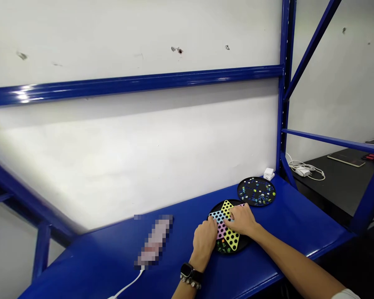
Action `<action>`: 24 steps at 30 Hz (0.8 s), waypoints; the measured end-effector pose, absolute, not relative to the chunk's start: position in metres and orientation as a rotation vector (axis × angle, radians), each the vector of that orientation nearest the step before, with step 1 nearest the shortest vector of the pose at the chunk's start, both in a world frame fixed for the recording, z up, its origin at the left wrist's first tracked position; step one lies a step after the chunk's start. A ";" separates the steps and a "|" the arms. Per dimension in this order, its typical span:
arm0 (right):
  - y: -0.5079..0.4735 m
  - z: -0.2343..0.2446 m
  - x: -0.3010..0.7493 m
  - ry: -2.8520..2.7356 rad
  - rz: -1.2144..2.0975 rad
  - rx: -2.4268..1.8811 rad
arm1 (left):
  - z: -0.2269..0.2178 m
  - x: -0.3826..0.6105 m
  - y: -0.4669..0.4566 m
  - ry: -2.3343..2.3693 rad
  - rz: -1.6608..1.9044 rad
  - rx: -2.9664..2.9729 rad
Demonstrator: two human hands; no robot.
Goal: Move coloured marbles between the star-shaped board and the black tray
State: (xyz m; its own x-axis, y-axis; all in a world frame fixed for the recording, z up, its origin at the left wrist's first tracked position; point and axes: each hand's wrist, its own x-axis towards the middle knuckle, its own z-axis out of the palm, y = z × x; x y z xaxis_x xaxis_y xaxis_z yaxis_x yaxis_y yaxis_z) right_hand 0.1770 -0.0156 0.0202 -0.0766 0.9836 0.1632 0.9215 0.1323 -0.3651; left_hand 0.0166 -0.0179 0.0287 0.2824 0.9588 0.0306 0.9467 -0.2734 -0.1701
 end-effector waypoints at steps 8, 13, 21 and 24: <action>-0.017 0.023 0.177 -2.062 0.248 -1.847 | 0.031 0.009 -0.011 -1.857 0.062 -2.363; -0.016 0.022 0.178 -2.054 0.243 -1.838 | 0.033 0.002 -0.006 -1.927 0.030 -2.329; -0.015 0.019 0.179 -2.073 0.235 -1.832 | 0.035 -0.001 -0.005 -1.960 -0.006 -2.327; -0.015 0.020 0.179 -2.067 0.249 -1.828 | 0.033 -0.002 -0.005 -1.938 -0.004 -2.334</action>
